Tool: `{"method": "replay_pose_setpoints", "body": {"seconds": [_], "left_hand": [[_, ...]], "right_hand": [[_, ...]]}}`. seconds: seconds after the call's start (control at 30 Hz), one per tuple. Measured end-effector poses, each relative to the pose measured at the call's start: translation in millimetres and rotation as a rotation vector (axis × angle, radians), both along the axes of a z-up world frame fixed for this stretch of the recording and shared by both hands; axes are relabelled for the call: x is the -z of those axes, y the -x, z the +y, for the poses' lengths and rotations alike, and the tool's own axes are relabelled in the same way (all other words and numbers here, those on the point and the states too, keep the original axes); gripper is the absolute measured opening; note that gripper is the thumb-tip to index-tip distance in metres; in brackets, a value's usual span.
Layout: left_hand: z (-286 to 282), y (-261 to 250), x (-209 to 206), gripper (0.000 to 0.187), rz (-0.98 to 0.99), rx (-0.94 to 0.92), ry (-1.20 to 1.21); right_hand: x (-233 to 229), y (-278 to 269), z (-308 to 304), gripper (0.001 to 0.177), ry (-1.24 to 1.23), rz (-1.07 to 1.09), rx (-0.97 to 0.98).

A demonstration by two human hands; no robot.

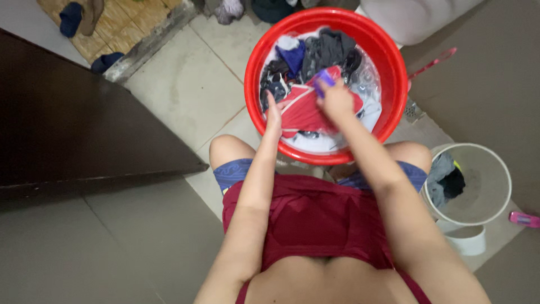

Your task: The person washes clothes by hand in a red basin, scrubbing them against a purple brush and rinsing them before placing them into a white bucket.

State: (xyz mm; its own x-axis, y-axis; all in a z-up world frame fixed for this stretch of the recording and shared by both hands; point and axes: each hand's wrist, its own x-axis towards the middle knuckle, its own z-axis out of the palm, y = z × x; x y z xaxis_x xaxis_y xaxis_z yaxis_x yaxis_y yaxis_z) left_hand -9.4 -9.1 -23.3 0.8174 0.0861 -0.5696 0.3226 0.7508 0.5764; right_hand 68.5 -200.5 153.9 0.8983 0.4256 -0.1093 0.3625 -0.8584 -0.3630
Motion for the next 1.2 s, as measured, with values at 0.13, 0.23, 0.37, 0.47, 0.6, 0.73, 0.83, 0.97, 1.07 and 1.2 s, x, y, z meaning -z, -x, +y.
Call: {"method": "replay_pose_setpoints", "body": {"seconds": [0.13,0.23,0.37,0.47,0.6,0.73,0.83,0.97,1.07,1.2], "left_hand": [[-2.2,-1.9,-3.2,0.109,0.024,-0.218,-0.234],[0.0,-2.0,-0.6,0.115,0.023,-0.026,-0.051],[-4.1,-1.1,-4.3,0.11,0.014,-0.019,-0.121],[-1.5,1.8,-13.0,0.106,0.054,-0.034,-0.279],[-2.6,6.0,-25.4,0.097,0.076,-0.078,-0.142],[-9.3,4.4,-26.7,0.055,0.007,-0.061,-0.308],[-15.6,14.1,-27.4,0.036,-0.17,0.016,-0.749],[-23.9,20.6,-51.6,0.022,-0.101,0.079,-1.22],[-45.7,13.9,-77.1,0.018,-0.009,0.007,-1.582],[-71.2,-9.7,-118.5,0.017,-0.287,-0.057,-1.425]], "right_hand": [[3.3,56.2,23.0,0.065,-0.059,0.084,-0.207],[12.1,37.1,12.3,0.064,-0.046,0.116,-0.178],[2.6,-12.6,-17.0,0.064,0.007,0.038,0.06],[-4.1,11.9,2.1,0.061,-0.007,-0.033,-0.076],[10.5,50.7,14.2,0.059,-0.059,0.097,-0.287],[34.4,-17.9,-36.7,0.061,-0.073,0.016,0.026],[38.8,-66.8,-62.8,0.064,0.15,0.024,0.157],[31.6,-96.9,-99.8,0.067,-0.012,-0.003,0.242],[32.6,-87.1,-99.8,0.064,0.075,-0.309,0.05],[58.4,-88.5,-60.5,0.026,-0.482,-0.388,-0.482]]}}
